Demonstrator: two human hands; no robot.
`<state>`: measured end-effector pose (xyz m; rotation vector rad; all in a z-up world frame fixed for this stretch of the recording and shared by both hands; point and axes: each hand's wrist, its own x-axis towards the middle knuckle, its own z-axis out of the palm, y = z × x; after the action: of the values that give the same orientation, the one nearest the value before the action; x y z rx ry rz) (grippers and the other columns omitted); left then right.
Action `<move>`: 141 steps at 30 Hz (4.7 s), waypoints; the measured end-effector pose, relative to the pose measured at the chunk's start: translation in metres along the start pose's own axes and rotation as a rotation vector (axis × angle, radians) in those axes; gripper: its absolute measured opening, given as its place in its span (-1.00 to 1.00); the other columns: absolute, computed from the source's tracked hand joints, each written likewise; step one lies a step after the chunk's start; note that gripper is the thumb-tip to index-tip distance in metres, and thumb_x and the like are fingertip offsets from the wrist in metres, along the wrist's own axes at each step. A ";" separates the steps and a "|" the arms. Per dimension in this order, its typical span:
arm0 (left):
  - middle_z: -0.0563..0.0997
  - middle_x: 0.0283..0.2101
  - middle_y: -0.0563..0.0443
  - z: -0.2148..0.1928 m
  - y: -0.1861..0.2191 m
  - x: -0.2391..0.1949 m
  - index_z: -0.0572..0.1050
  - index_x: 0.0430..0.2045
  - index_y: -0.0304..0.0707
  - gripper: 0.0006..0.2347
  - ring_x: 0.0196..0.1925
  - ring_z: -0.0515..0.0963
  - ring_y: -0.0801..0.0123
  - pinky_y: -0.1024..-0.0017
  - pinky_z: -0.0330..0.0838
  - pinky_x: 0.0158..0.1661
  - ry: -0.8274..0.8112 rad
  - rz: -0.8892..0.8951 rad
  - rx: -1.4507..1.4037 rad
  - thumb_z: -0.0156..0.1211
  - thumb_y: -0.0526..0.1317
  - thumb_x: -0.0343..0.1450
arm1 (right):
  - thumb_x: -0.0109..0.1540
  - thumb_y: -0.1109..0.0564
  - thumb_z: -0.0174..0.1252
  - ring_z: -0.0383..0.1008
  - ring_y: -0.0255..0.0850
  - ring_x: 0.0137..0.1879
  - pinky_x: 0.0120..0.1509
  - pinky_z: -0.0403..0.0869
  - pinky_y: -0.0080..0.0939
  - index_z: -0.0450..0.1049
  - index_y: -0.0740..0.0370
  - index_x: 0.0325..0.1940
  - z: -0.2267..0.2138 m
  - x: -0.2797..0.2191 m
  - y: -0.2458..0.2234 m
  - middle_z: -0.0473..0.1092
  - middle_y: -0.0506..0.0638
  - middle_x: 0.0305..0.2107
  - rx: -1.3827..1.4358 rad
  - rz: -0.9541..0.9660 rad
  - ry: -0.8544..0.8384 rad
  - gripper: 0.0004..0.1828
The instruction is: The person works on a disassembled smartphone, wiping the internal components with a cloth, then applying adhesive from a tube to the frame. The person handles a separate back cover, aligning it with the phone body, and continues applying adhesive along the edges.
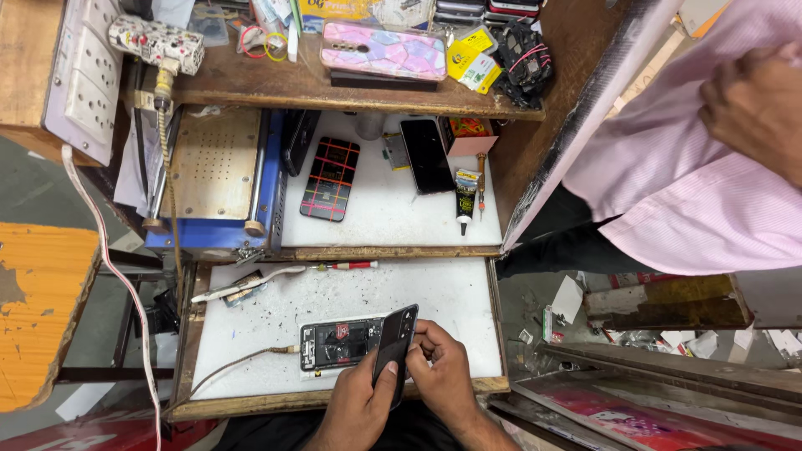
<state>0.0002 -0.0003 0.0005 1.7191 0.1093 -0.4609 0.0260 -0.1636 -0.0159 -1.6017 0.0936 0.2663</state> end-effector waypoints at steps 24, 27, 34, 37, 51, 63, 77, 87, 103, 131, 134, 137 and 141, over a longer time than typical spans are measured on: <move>0.67 -0.48 -0.11 0.013 -0.001 -0.004 0.49 -0.03 -0.37 -0.73 -0.42 0.65 0.41 0.37 0.51 -0.33 0.020 0.071 -0.061 -0.03 -0.19 0.50 | 0.23 0.35 0.05 0.47 -0.39 -0.34 -0.26 0.46 -0.40 0.53 0.40 0.13 -0.004 -0.009 -0.005 0.54 -0.04 -0.46 -0.162 -0.114 0.097 -0.62; 0.66 -0.47 -0.10 0.013 -0.003 -0.003 0.50 -0.03 -0.34 -0.73 -0.42 0.64 0.41 0.37 0.51 -0.32 -0.002 0.043 -0.073 -0.03 -0.19 0.50 | 0.19 0.37 0.06 0.52 -0.39 -0.31 -0.23 0.50 -0.39 0.48 0.40 0.16 -0.007 -0.012 -0.006 0.55 -0.04 -0.42 -0.173 -0.165 0.059 -0.57; 0.72 -0.36 -0.06 0.017 -0.004 0.000 0.49 -0.01 -0.35 -0.73 -0.30 0.70 0.43 0.41 0.55 -0.23 -0.047 0.104 -0.119 -0.03 -0.18 0.52 | 0.28 0.30 0.02 0.49 -0.39 -0.39 -0.33 0.48 -0.38 0.52 0.38 0.15 -0.016 -0.014 -0.001 0.55 -0.05 -0.46 -0.108 -0.023 0.091 -0.63; 0.70 -0.40 -0.11 0.016 -0.004 0.001 0.50 -0.01 -0.34 -0.72 -0.34 0.69 0.39 0.39 0.54 -0.25 -0.025 0.081 -0.064 -0.02 -0.17 0.50 | 0.25 0.34 0.04 0.49 -0.41 -0.35 -0.28 0.46 -0.42 0.50 0.41 0.16 -0.017 -0.012 0.004 0.55 -0.05 -0.43 -0.206 -0.169 0.082 -0.60; 0.72 -0.28 -0.12 0.010 -0.017 0.005 0.52 -0.08 -0.41 -0.75 -0.22 0.69 0.39 0.41 0.57 -0.16 -0.035 0.119 -0.175 0.02 -0.20 0.50 | 0.28 0.33 0.07 0.52 -0.43 -0.25 -0.19 0.52 -0.43 0.39 0.36 0.32 -0.028 -0.009 -0.002 0.59 -0.04 -0.26 -0.056 -0.054 -0.125 -0.52; 0.73 -0.25 -0.10 0.005 -0.009 0.004 0.52 -0.06 -0.41 -0.73 -0.17 0.72 0.37 0.41 0.56 -0.12 -0.034 0.098 -0.143 -0.01 -0.19 0.50 | 0.28 0.34 0.10 0.55 -0.38 -0.09 0.02 0.54 -0.37 0.35 0.33 0.39 -0.019 -0.006 -0.026 0.58 -0.01 -0.16 -0.057 -0.067 -0.143 -0.45; 0.57 -0.05 -0.47 -0.111 -0.069 -0.034 0.14 0.28 -0.29 -0.49 -0.10 0.69 -0.11 -0.13 0.62 -0.09 0.210 -0.207 -0.721 -0.02 -0.10 0.42 | 0.34 0.24 0.01 0.65 -0.17 -0.19 -0.03 0.61 -0.19 0.52 0.25 -0.23 -0.102 -0.051 0.052 0.59 0.05 -0.35 -0.509 -0.009 -0.366 -0.84; 0.50 0.19 -0.29 -0.125 -0.064 -0.028 0.32 0.29 -0.28 -0.49 0.15 0.54 0.04 0.07 0.45 0.10 0.157 0.130 -0.161 -0.01 0.00 0.46 | 0.11 0.07 0.30 0.19 0.23 0.37 0.39 -0.01 0.42 0.58 0.09 0.16 -0.060 -0.076 0.166 0.40 0.22 0.12 -1.025 -0.239 -0.331 -0.50; 0.54 0.03 -0.08 0.028 0.043 0.167 0.49 0.11 -0.04 -0.64 0.08 0.55 0.06 0.05 0.49 0.01 0.024 0.648 1.024 0.31 -0.08 0.43 | 0.11 0.02 0.26 0.40 -0.01 0.33 0.51 0.19 0.14 0.66 -0.03 0.03 -0.042 -0.071 0.162 0.57 -0.04 0.05 -0.854 -0.142 0.055 -0.61; 0.62 -0.07 -0.12 0.005 -0.098 -0.024 0.49 -0.18 -0.26 -0.72 0.01 0.62 0.17 0.31 0.53 -0.05 0.134 0.509 0.151 0.42 -0.32 0.28 | 0.34 -0.04 -0.02 0.58 -0.18 -0.02 -0.04 0.58 -0.21 0.08 0.14 0.54 -0.009 -0.060 0.148 0.49 0.11 -0.02 0.587 0.382 -0.314 -0.32; 0.61 -0.01 -0.14 -0.014 -0.101 -0.039 0.52 -0.20 -0.23 -0.73 0.09 0.59 0.15 0.28 0.49 0.02 0.178 0.599 0.249 0.44 -0.28 0.28 | 0.40 -0.04 -0.01 0.51 -0.23 -0.19 -0.16 0.55 -0.28 0.19 0.26 0.46 0.010 -0.060 0.118 0.48 0.12 -0.11 0.340 0.280 -0.312 -0.41; 0.62 -0.03 -0.10 -0.054 -0.092 -0.050 0.47 -0.03 -0.24 -0.66 -0.01 0.60 0.27 0.35 0.53 0.00 0.124 0.342 0.008 0.38 -0.25 0.33 | 0.38 -0.01 0.04 0.50 -0.28 -0.27 -0.19 0.52 -0.34 0.34 0.19 0.41 0.011 -0.063 0.085 0.51 0.11 -0.26 -0.113 0.271 -0.377 -0.48; 0.70 -0.01 -0.04 -0.077 -0.078 -0.055 0.49 0.10 -0.30 -0.69 -0.02 0.66 0.49 0.50 0.52 0.00 -0.183 0.253 -0.015 0.21 -0.26 0.46 | 0.45 0.15 0.07 0.53 -0.15 0.05 0.10 0.43 -0.22 0.38 0.37 0.29 0.007 -0.066 0.057 0.53 0.22 -0.08 -0.293 -0.539 -0.521 -0.64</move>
<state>-0.0566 0.0999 -0.0418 1.6410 -0.2339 -0.4250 -0.0515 -0.1667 -0.0560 -1.7290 -0.7979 0.2733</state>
